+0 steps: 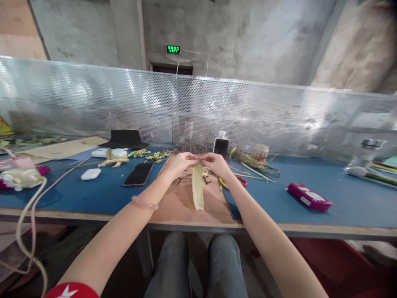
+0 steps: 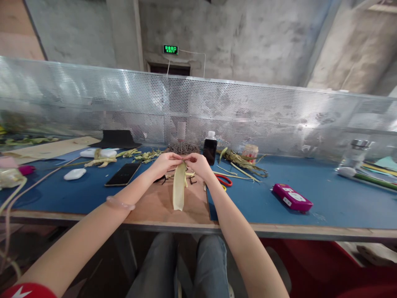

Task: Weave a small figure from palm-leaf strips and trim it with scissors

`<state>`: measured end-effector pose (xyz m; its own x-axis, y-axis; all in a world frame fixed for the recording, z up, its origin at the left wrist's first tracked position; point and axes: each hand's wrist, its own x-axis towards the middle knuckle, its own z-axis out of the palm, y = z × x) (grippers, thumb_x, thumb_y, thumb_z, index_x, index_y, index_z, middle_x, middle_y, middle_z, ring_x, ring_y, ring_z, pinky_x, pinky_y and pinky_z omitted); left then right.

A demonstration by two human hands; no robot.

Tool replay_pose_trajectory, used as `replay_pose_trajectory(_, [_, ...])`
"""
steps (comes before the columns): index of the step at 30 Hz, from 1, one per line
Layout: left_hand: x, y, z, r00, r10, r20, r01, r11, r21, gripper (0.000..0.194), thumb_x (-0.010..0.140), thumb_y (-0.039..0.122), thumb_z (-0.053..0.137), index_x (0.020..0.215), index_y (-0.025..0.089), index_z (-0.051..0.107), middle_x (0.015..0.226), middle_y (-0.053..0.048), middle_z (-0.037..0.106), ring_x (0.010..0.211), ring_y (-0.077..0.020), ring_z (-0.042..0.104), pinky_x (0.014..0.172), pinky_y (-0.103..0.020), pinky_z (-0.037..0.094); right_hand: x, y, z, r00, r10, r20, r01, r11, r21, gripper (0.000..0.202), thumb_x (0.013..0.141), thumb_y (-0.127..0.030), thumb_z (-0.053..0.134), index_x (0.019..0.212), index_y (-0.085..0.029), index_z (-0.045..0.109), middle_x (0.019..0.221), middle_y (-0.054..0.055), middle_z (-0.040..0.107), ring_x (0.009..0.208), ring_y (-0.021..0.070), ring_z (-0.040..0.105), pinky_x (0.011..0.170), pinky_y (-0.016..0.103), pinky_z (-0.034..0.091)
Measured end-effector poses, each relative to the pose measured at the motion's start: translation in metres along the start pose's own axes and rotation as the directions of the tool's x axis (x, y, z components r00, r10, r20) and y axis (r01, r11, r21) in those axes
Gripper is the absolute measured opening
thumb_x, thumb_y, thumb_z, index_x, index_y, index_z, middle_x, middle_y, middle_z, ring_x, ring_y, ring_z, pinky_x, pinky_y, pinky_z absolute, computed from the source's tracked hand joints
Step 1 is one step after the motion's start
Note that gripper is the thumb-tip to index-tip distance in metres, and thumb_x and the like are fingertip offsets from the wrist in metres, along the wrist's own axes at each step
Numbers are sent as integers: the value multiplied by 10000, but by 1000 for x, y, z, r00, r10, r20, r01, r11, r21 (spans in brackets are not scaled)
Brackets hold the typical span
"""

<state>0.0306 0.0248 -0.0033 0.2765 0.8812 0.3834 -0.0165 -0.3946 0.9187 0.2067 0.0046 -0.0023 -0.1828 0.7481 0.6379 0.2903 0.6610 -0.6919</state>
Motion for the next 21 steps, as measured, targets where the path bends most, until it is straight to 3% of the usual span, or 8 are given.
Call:
replay_pose_trajectory(6, [4,-5,-2,999,12,-36,-12,1000,-5,185,666,195,733,830,142,669,789,-78,682,758,-180,646,723,-306,485,-2,-2,3,1000,11,8,-11,999,36,203,773,-304,603,865,-164,716,829,56,718,708,169,652,675,290,529])
replay_pose_trajectory(13, [5,-4,1,999,3,-40,-4,1000,-20,149,702,263,707,784,140,687,725,-77,671,702,-178,635,666,-296,468,1,2,3,999,19,-35,-18,999,26,177,750,-285,628,831,-145,699,790,67,712,705,179,658,688,306,535])
replay_pose_trajectory(21, [3,-1,1,998,-10,-59,7,999,-40,170,699,265,726,811,152,667,743,-71,666,695,-165,627,652,-283,460,-2,-2,4,996,-32,-81,25,997,-80,177,757,-293,616,836,-156,695,777,55,700,701,169,628,680,298,503])
